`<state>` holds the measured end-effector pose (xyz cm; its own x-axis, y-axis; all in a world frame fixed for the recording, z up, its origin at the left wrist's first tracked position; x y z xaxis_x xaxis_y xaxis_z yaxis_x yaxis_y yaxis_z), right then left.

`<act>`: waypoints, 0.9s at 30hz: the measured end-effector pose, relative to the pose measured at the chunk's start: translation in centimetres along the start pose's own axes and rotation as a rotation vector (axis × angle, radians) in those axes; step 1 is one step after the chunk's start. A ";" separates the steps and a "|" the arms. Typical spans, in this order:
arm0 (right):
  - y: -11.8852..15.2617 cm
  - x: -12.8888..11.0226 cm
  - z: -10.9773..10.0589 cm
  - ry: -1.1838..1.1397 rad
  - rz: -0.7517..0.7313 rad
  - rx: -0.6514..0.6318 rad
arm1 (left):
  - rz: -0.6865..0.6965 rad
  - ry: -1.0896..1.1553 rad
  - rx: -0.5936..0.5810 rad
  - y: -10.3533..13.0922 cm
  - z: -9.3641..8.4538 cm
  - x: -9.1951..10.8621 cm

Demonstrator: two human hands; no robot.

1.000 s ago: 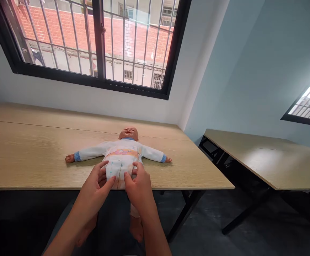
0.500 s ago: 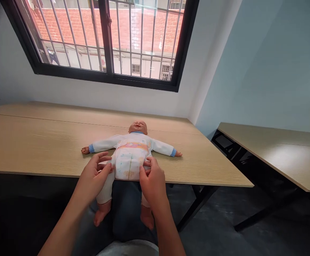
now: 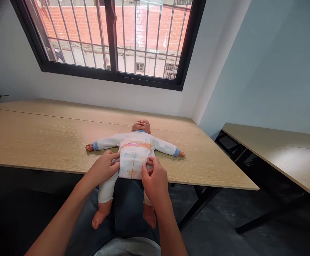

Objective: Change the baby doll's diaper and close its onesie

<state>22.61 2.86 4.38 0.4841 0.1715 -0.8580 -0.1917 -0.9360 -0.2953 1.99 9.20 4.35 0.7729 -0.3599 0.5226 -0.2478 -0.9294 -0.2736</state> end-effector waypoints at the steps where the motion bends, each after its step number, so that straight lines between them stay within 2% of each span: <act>1: 0.0 0.0 0.0 0.000 -0.001 -0.002 | 0.013 0.014 -0.023 -0.2 0.1 -0.1; 4: 0.1 -0.1 0.0 0.000 -0.001 0.002 | 0.035 0.064 -0.056 -0.3 0.2 -0.5; 6: 0.1 0.0 -0.1 -0.013 0.007 0.010 | 0.020 0.113 -0.028 0.0 0.1 -0.7; 11: 0.0 0.1 -0.3 -0.020 0.043 0.048 | -0.050 0.203 0.229 1.4 -1.0 -1.0; 14: -0.4 -0.2 -0.2 0.013 0.037 0.027 | -0.044 0.221 0.302 1.7 -1.0 -0.7; 17: -0.9 -0.3 0.1 0.003 0.027 -0.016 | -0.019 0.234 0.297 1.7 -0.9 -0.1; 21: -1.4 -0.2 0.9 -0.108 0.057 -0.081 | 0.007 0.208 0.230 1.5 -0.4 0.4; 24: -1.7 -0.3 2.0 -0.317 0.143 -0.141 | 0.022 0.225 0.208 1.4 0.1 0.4; 27: -1.8 -0.3 2.4 -0.572 0.244 -0.133 | 0.032 0.278 0.204 1.2 0.5 0.2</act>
<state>20.73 5.26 4.20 -0.1003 0.0511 -0.9936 -0.1138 -0.9927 -0.0396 2.10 8.08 3.71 0.5710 -0.4234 0.7034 -0.1260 -0.8918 -0.4345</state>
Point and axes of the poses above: each hand's wrist, its own y-axis away from the middle knuckle, its own z-axis out of the palm, x = y × z, the point moved 7 cm from there along -y, towards the middle knuckle
